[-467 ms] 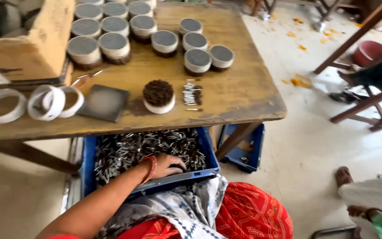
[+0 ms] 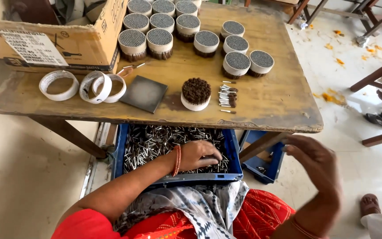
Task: The person sits on the floor and takes brown-tipped sticks from a blue crate, inserting them by hand into a perforated round holder to build a bundle. They press and level the bundle against a flat block, then place the finished bundle into a white cup on the table and repeat with more sticks.
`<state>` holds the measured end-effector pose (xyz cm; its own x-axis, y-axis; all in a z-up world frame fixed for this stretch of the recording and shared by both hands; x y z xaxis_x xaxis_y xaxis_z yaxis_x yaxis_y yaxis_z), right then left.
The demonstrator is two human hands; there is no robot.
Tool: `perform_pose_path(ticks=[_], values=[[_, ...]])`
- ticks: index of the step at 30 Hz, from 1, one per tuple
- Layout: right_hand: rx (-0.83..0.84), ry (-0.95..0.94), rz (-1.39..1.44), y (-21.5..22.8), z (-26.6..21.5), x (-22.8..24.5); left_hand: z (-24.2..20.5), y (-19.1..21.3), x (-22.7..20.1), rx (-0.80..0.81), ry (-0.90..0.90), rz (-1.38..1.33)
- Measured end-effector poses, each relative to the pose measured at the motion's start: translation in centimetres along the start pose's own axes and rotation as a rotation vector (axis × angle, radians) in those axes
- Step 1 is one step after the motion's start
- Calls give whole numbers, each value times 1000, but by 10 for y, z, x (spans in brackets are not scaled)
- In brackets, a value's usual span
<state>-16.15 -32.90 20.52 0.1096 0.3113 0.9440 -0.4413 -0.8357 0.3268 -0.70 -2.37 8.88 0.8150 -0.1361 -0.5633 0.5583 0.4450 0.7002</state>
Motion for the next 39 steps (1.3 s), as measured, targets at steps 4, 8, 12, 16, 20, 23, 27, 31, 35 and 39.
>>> perform_pose_path(ticks=[4, 8, 12, 16, 20, 23, 27, 31, 35, 39], values=[[-18, 114, 161, -73, 26, -42, 55, 47, -38, -245, -21, 293], [-79, 81, 350, -102, 14, -72, 85, 36, -13, -237, 38, 660], [-199, 79, 363, -95, 13, -78, 75, 71, -22, -467, -40, 531], [-305, 186, 335, -89, 16, -75, 39, 115, -8, -660, 5, 492], [-233, 379, -184, -124, 17, 4, 23, 118, -16, -618, 56, 281], [-171, 463, -458, -143, 46, 40, 37, 97, -18, -409, 4, -134], [-10, 526, -753, -160, 85, 58, 71, 69, 9, -464, 68, -397], [61, 496, -856, -168, 106, 59, 95, 70, 33, -654, 107, -498], [62, 449, -901, -172, 109, 49, 102, 71, 44, -706, 238, -652], [-1, 415, -842, -179, 100, 34, 100, 65, 50, -720, 250, -726]])
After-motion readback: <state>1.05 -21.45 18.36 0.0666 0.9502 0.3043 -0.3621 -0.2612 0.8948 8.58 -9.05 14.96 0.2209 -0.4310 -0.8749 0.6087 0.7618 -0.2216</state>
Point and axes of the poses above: each hand's wrist, its own z-axis towards the middle knuckle, its own y-axis out of the back of the hand, x = y × z, the point moved 2 cm from there along z, towards the middle knuckle, and after that the axes turned 10 degrees about -y, right-handed, at the moved point
